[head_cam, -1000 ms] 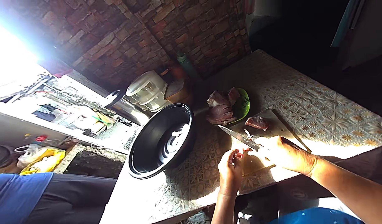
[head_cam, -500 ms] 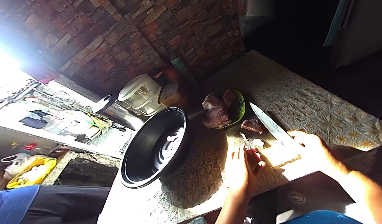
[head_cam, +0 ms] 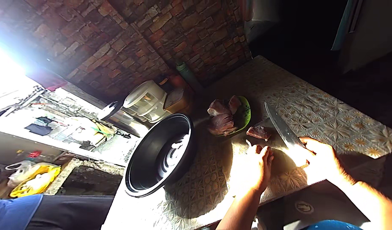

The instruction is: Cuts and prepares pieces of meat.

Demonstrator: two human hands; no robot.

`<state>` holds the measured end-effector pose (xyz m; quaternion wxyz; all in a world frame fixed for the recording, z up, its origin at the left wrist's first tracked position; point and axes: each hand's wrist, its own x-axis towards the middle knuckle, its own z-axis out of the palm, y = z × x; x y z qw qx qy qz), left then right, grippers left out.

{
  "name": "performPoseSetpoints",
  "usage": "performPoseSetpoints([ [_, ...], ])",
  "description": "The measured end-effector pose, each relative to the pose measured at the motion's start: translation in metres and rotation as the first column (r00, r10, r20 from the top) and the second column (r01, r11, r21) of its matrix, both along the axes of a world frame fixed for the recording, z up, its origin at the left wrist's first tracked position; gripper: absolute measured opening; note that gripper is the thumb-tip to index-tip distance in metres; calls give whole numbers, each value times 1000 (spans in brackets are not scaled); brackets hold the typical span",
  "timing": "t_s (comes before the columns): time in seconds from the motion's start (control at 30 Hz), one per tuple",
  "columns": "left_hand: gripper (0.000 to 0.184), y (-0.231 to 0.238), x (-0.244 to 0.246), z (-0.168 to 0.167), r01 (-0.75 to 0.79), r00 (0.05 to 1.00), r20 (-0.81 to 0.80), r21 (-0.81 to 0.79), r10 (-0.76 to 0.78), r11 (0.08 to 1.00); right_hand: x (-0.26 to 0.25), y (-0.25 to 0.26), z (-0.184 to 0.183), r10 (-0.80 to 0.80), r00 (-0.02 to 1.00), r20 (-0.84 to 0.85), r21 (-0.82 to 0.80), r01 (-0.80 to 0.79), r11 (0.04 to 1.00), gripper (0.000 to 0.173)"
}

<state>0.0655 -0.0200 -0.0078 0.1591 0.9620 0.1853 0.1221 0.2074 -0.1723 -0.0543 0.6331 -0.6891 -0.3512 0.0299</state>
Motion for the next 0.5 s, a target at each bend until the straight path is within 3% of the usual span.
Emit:
performPoseSetpoints([
  [0.3, 19, 24, -13, 21, -154, 986, -83, -171, 141, 973, 2, -1, -3, 44, 999, -21, -3, -44, 999, 24],
  [0.5, 18, 31, -19, 11, -60, 998, 5, -90, 60, 994, 2, -1, -4, 37, 999, 15, -10, -37, 999, 25],
])
